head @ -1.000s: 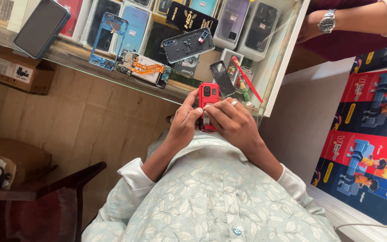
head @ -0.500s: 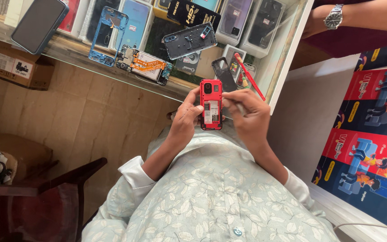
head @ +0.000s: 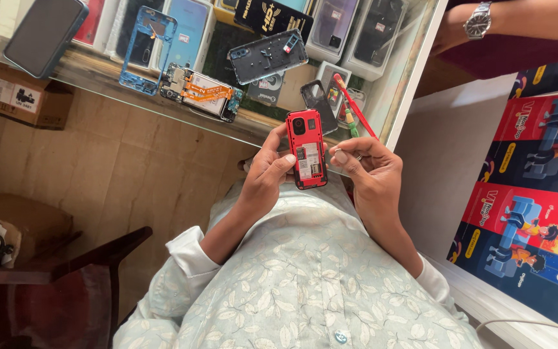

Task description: The person uses a screwdriver to remove screws from the back of a red mobile phone, then removes the back cover. They handle a black feature phone, pressing buttons and inspecting it. The person reattaches the back cover to the red phone and continues to inspect both devices.

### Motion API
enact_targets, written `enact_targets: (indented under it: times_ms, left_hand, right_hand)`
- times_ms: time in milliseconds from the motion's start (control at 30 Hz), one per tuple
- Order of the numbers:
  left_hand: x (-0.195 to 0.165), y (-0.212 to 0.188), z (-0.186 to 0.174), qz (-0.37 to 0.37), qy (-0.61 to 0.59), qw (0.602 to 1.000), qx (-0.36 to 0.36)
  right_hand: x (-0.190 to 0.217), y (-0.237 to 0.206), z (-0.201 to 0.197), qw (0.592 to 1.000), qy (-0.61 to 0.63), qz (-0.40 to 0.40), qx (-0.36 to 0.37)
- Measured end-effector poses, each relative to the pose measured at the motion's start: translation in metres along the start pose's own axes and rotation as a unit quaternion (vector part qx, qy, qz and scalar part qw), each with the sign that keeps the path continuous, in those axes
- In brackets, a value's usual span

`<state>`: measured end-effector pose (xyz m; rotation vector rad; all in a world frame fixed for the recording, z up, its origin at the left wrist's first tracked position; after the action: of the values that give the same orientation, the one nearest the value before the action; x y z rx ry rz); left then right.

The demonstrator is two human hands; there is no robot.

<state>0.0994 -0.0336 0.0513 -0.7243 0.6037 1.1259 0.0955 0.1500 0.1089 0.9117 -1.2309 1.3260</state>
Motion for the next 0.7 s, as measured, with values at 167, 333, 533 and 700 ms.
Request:
enact_targets:
  times_ms: [167,333,533,700]
  left_hand:
    - [-0.001,-0.002,0.004,-0.009,0.009,1.0,0.016]
    - [0.002,-0.001,0.007,-0.003,0.011,1.0,0.028]
    - [0.006,0.0,0.007,-0.019,0.014,0.999,0.026]
    - [0.007,0.0,0.01,-0.009,0.034,0.999,0.027]
  right_hand:
    - [0.009,-0.003,0.003,0.997,-0.053,-0.049,0.024]
    - [0.032,-0.009,0.017,0.914,-0.329,-0.234,0.032]
    - [0.04,-0.01,0.028,0.88,-0.392,-0.257,0.079]
    - [0.033,-0.009,0.03,0.888,-0.394,-0.227,0.065]
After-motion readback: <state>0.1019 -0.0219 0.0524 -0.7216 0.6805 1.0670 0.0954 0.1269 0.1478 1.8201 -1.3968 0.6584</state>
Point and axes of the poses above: each hand's wrist, its own y-axis towards the middle knuckle, its own z-axis out of the palm, x = y × z, the point moved 4 cm from there along y, towards the middle knuckle, and after that the axes turned 6 degrees about -x, right-handed, at the moved point
